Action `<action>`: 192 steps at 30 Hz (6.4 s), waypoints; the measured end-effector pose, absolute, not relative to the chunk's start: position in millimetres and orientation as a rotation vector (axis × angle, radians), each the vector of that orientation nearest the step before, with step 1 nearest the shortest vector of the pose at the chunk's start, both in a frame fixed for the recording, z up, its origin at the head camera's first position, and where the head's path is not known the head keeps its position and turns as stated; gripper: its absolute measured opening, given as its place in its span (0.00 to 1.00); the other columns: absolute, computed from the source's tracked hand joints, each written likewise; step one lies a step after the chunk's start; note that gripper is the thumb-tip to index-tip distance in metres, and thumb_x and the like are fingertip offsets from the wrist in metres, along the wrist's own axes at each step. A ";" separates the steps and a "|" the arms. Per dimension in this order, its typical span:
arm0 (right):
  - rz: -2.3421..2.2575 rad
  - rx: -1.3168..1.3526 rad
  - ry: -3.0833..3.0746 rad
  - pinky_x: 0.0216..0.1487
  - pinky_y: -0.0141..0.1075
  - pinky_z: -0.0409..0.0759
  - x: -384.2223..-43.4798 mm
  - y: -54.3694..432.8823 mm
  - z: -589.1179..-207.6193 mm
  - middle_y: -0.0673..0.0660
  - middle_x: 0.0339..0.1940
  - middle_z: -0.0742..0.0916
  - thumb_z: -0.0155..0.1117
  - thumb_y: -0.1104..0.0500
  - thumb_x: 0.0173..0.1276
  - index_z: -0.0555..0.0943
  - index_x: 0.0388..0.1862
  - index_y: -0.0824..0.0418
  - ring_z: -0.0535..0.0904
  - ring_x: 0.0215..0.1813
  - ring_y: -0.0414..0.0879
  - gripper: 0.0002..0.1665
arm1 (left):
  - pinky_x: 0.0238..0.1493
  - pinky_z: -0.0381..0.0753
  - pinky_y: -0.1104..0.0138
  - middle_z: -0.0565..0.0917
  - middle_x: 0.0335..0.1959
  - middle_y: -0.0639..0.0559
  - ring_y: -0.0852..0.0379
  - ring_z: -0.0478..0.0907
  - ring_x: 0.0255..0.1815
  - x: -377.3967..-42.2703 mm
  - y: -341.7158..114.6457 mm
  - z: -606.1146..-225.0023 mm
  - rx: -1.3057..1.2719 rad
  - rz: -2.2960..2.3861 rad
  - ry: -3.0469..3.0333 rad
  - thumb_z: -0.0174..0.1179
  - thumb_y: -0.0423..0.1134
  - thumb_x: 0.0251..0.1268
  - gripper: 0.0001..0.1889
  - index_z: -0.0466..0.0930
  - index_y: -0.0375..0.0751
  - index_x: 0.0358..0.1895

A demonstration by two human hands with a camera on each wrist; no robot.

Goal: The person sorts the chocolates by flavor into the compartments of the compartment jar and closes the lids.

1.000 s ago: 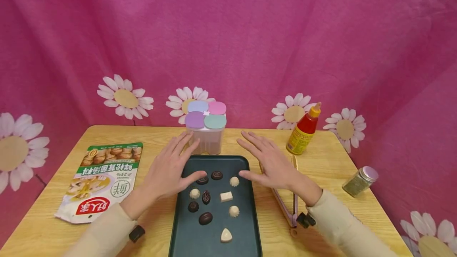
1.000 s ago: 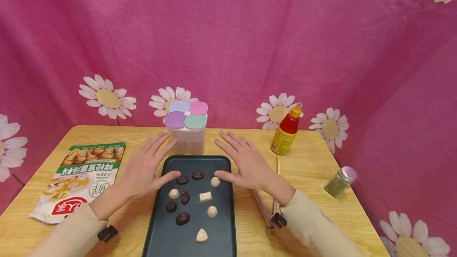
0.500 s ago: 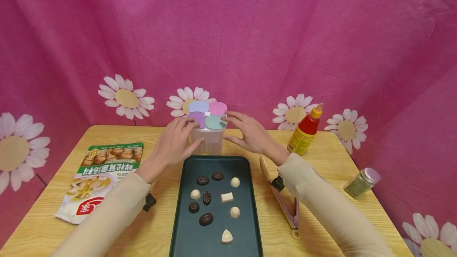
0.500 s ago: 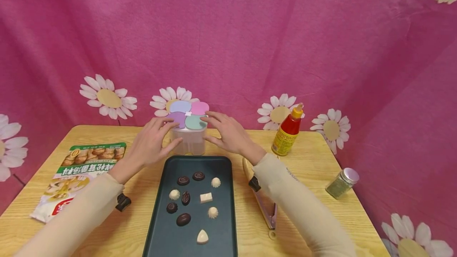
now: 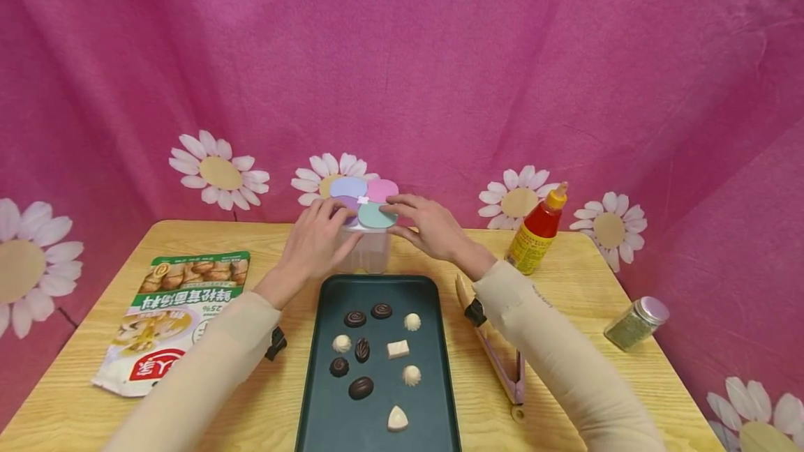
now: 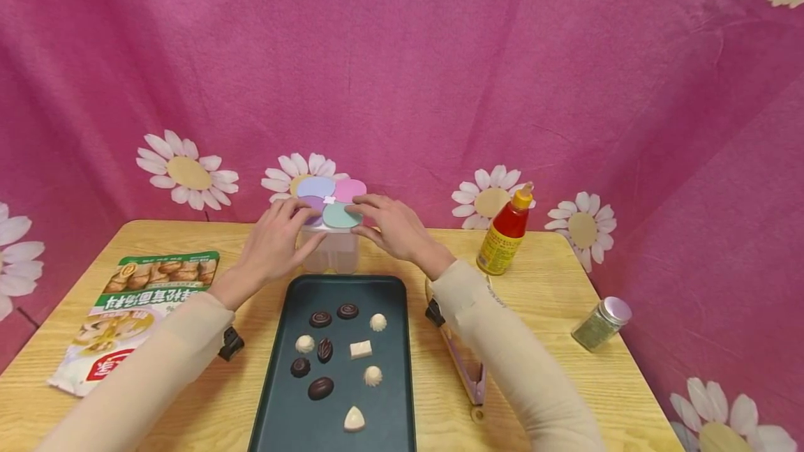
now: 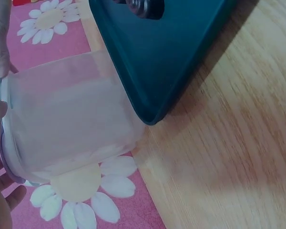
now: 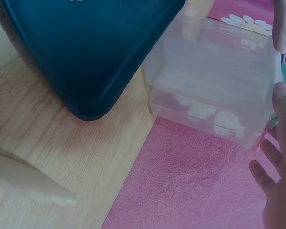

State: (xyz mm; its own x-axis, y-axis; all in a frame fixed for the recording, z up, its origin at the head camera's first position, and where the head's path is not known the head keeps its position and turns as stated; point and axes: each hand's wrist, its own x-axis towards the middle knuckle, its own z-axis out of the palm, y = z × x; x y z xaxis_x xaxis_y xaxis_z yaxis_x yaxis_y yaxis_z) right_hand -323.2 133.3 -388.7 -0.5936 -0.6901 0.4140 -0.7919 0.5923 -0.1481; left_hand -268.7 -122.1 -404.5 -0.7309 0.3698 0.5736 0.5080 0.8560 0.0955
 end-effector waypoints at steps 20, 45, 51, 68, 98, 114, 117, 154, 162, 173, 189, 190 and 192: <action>0.304 1.120 -2.418 0.57 0.46 0.81 -303.8 127.0 -394.3 0.57 0.56 0.88 0.69 0.45 0.75 0.87 0.62 0.50 0.80 0.57 0.54 0.22 | 0.75 0.73 0.43 0.76 0.69 0.35 0.36 0.73 0.72 -283.4 -134.5 -393.3 -0.587 -0.434 -2.686 0.61 0.49 0.76 0.24 0.78 0.46 0.70; 0.194 1.261 -2.366 0.61 0.44 0.84 -330.0 113.3 -387.8 0.55 0.56 0.87 0.71 0.38 0.70 0.84 0.55 0.53 0.82 0.59 0.52 0.25 | 0.71 0.78 0.46 0.77 0.67 0.35 0.39 0.75 0.67 -289.8 -140.9 -396.5 -0.684 -0.556 -2.649 0.66 0.52 0.72 0.27 0.80 0.42 0.67; 0.258 1.208 -2.423 0.58 0.44 0.85 -329.8 111.7 -385.0 0.54 0.56 0.88 0.66 0.41 0.75 0.85 0.55 0.53 0.82 0.56 0.51 0.21 | 0.69 0.80 0.46 0.77 0.66 0.36 0.39 0.77 0.65 -289.9 -140.9 -397.9 -0.684 -0.568 -2.642 0.67 0.51 0.72 0.26 0.80 0.42 0.67; 0.824 1.091 -2.426 0.48 0.52 0.86 -331.0 120.5 -369.4 0.58 0.46 0.89 0.70 0.57 0.75 0.86 0.51 0.60 0.83 0.48 0.54 0.11 | 0.59 0.84 0.47 0.82 0.55 0.39 0.42 0.82 0.54 -287.4 -131.5 -386.5 -0.616 -1.038 -2.510 0.69 0.43 0.71 0.20 0.82 0.37 0.60; 0.766 0.604 -2.600 0.46 0.46 0.86 -237.0 182.8 -374.6 0.58 0.50 0.90 0.72 0.47 0.72 0.83 0.60 0.57 0.86 0.48 0.52 0.24 | 0.52 0.87 0.51 0.87 0.48 0.39 0.42 0.87 0.47 -302.0 -109.8 -369.7 -0.400 -1.229 -2.513 0.69 0.39 0.71 0.11 0.84 0.36 0.49; 0.402 0.093 -2.836 0.30 0.42 0.77 -141.7 275.1 -438.2 0.63 0.51 0.88 0.73 0.32 0.63 0.80 0.65 0.63 0.83 0.44 0.56 0.45 | 0.47 0.85 0.55 0.88 0.46 0.40 0.44 0.87 0.43 -303.4 -109.4 -371.0 -0.406 -1.205 -2.508 0.70 0.38 0.70 0.10 0.85 0.37 0.48; 0.348 0.027 -2.917 0.32 0.48 0.82 -135.1 283.3 -446.7 0.65 0.52 0.87 0.71 0.27 0.62 0.79 0.64 0.66 0.85 0.46 0.58 0.50 | 0.47 0.85 0.55 0.88 0.46 0.40 0.44 0.87 0.43 -304.0 -109.4 -371.2 -0.406 -1.207 -2.508 0.70 0.38 0.70 0.10 0.85 0.36 0.48; 0.249 0.009 -3.017 0.29 0.52 0.80 -145.7 295.5 -474.7 0.64 0.39 0.83 0.76 0.27 0.54 0.72 0.62 0.72 0.86 0.35 0.60 0.57 | 0.48 0.87 0.54 0.88 0.47 0.41 0.44 0.87 0.45 -302.8 -109.7 -370.6 -0.392 -1.209 -2.543 0.70 0.39 0.71 0.11 0.84 0.38 0.49; 0.283 0.013 -2.950 0.24 0.47 0.76 -151.4 300.4 -475.9 0.65 0.43 0.80 0.74 0.39 0.55 0.70 0.64 0.69 0.79 0.29 0.55 0.49 | 0.48 0.87 0.53 0.88 0.47 0.41 0.45 0.87 0.44 -302.4 -108.8 -369.2 -0.383 -1.206 -2.546 0.70 0.40 0.71 0.11 0.84 0.39 0.49; 0.327 -0.052 -3.042 0.27 0.43 0.74 -158.2 302.3 -472.9 0.61 0.38 0.80 0.70 0.21 0.57 0.69 0.66 0.70 0.77 0.30 0.52 0.61 | 0.48 0.86 0.54 0.88 0.47 0.41 0.45 0.86 0.44 -302.5 -109.7 -369.0 -0.385 -1.196 -2.552 0.69 0.40 0.72 0.11 0.84 0.39 0.50; 0.329 0.320 -2.868 0.25 0.37 0.69 -163.7 297.4 -431.2 0.54 0.39 0.83 0.77 0.27 0.55 0.80 0.57 0.60 0.74 0.30 0.44 0.46 | 0.49 0.86 0.54 0.88 0.46 0.41 0.44 0.87 0.44 -302.8 -110.4 -369.1 -0.391 -1.207 -2.551 0.69 0.40 0.72 0.10 0.84 0.38 0.49; 0.326 0.346 -2.861 0.25 0.36 0.67 -163.8 295.9 -427.4 0.53 0.39 0.82 0.77 0.28 0.55 0.80 0.57 0.59 0.72 0.29 0.43 0.45 | 0.49 0.86 0.54 0.88 0.46 0.41 0.44 0.87 0.44 -302.6 -110.3 -369.0 -0.391 -1.207 -2.551 0.69 0.40 0.72 0.10 0.84 0.38 0.49; 0.318 0.401 -2.843 0.25 0.34 0.66 -164.5 292.4 -420.0 0.53 0.41 0.83 0.78 0.29 0.54 0.80 0.61 0.57 0.72 0.29 0.43 0.46 | 0.49 0.86 0.54 0.88 0.46 0.41 0.45 0.86 0.44 -302.3 -110.1 -368.7 -0.391 -1.206 -2.552 0.69 0.40 0.72 0.10 0.84 0.38 0.49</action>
